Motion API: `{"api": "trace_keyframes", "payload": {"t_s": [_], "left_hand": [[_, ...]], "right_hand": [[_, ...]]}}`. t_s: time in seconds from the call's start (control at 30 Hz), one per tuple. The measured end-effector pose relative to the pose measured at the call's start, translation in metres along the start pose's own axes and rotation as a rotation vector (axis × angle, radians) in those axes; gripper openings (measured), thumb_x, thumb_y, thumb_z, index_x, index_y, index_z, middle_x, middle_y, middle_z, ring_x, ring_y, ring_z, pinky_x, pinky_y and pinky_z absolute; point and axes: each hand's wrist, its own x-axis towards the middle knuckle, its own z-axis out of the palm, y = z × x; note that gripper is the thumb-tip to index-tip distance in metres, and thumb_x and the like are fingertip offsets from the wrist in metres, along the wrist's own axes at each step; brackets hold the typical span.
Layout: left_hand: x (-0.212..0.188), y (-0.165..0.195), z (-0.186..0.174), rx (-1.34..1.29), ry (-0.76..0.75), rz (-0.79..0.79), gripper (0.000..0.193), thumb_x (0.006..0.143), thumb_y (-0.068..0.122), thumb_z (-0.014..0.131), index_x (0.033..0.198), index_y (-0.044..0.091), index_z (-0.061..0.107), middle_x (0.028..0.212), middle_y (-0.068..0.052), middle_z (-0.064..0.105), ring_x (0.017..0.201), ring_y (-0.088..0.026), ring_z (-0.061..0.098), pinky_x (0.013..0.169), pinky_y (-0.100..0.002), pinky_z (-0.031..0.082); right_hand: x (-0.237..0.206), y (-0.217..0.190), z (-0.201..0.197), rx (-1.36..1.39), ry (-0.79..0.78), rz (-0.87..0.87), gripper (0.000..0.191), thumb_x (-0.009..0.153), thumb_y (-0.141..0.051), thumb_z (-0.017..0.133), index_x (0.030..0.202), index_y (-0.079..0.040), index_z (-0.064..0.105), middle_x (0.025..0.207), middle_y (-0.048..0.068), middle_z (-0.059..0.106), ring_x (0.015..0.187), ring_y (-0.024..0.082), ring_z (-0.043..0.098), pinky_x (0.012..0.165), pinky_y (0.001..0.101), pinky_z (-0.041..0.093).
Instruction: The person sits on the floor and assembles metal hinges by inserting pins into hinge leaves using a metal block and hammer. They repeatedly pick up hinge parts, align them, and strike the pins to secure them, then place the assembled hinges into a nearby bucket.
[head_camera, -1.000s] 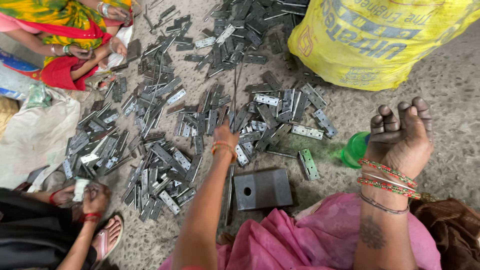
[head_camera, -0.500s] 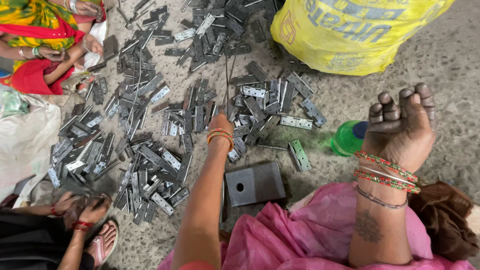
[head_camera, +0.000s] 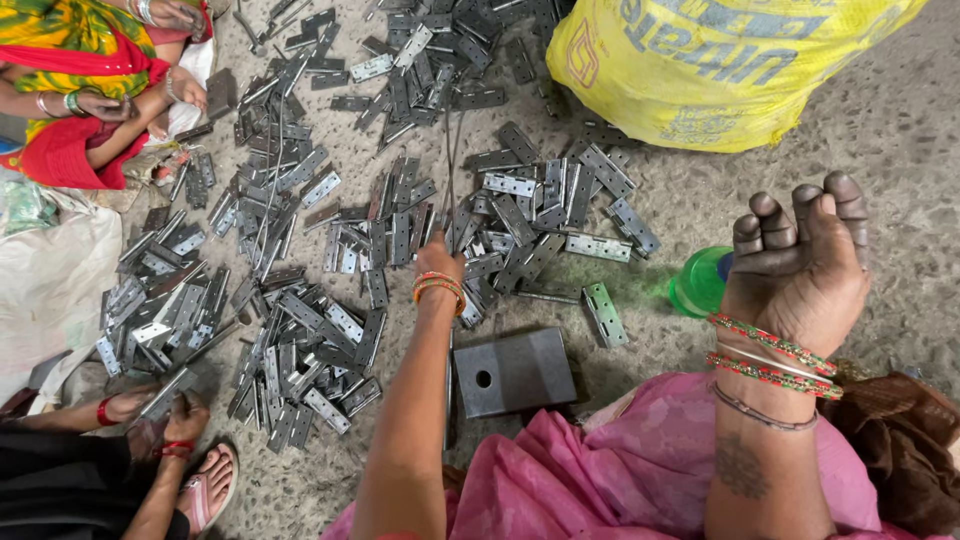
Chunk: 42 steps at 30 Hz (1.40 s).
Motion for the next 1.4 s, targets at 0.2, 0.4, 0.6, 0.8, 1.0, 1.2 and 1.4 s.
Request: {"api": "trace_keyframes", "payload": {"t_s": [0.2, 0.4, 0.6, 0.8, 1.0, 1.2, 1.4], "left_hand": [[-0.031, 0.011, -0.022, 0.069, -0.133, -0.043, 0.063, 0.088, 0.018, 0.072, 0.146, 0.010, 0.049, 0.112, -0.029, 0.070, 0.106, -0.045, 0.069, 0.092, -0.053, 0.056], [-0.157, -0.036, -0.024, -0.086, -0.072, 0.124, 0.069, 0.078, 0.020, 0.081, 0.141, 0.009, 0.055, 0.095, -0.027, 0.073, 0.091, -0.044, 0.073, 0.081, -0.050, 0.060], [-0.165, -0.040, -0.017, -0.160, 0.008, 0.236, 0.079, 0.072, 0.019, 0.081, 0.146, 0.015, 0.054, 0.082, -0.021, 0.073, 0.077, -0.041, 0.073, 0.072, -0.050, 0.059], [-0.021, 0.040, -0.019, -0.055, 0.050, 0.206, 0.079, 0.080, 0.016, 0.080, 0.150, 0.011, 0.046, 0.097, -0.026, 0.072, 0.094, -0.043, 0.072, 0.081, -0.051, 0.059], [0.069, 0.110, -0.003, 0.165, 0.069, 0.118, 0.030, 0.104, 0.012, 0.050, 0.132, 0.008, 0.061, 0.109, -0.022, 0.073, 0.105, -0.041, 0.072, 0.085, -0.053, 0.060], [0.021, 0.080, 0.022, 0.155, -0.045, 0.155, 0.053, 0.096, 0.005, 0.049, 0.149, 0.011, 0.046, 0.105, -0.026, 0.072, 0.103, -0.044, 0.071, 0.086, -0.054, 0.058], [-0.109, -0.023, -0.002, -0.030, -0.137, 0.124, 0.081, 0.078, 0.011, 0.076, 0.151, 0.011, 0.041, 0.094, -0.029, 0.070, 0.090, -0.045, 0.070, 0.077, -0.053, 0.057]], "right_hand": [[0.004, 0.001, 0.004, 0.005, 0.023, 0.000, 0.020, 0.111, -0.009, 0.067, 0.130, -0.009, 0.064, 0.112, 0.005, 0.068, 0.099, 0.026, 0.065, 0.089, 0.0371, 0.055], [0.002, 0.004, 0.003, 0.012, 0.010, 0.007, 0.016, 0.114, -0.008, 0.066, 0.129, -0.010, 0.064, 0.113, 0.005, 0.067, 0.099, 0.026, 0.065, 0.083, 0.0339, 0.053], [-0.002, 0.004, 0.004, 0.014, 0.000, 0.040, 0.017, 0.113, -0.009, 0.064, 0.130, -0.010, 0.064, 0.113, 0.005, 0.067, 0.099, 0.026, 0.065, 0.083, 0.0337, 0.053], [0.002, 0.000, 0.005, 0.011, 0.031, 0.001, 0.017, 0.112, -0.010, 0.065, 0.129, -0.009, 0.064, 0.111, 0.005, 0.067, 0.100, 0.026, 0.067, 0.090, 0.0376, 0.057], [0.008, -0.003, 0.002, 0.009, 0.031, -0.002, 0.017, 0.113, -0.010, 0.064, 0.131, -0.009, 0.062, 0.113, 0.005, 0.067, 0.100, 0.025, 0.065, 0.093, 0.0378, 0.056], [0.005, -0.003, 0.002, 0.009, 0.019, -0.004, 0.019, 0.114, -0.009, 0.063, 0.133, -0.009, 0.062, 0.114, 0.005, 0.067, 0.098, 0.025, 0.064, 0.085, 0.0345, 0.053], [0.005, -0.004, 0.003, 0.022, -0.007, -0.009, 0.020, 0.113, -0.009, 0.064, 0.133, -0.010, 0.062, 0.113, 0.005, 0.068, 0.097, 0.025, 0.064, 0.084, 0.0345, 0.053]]}}
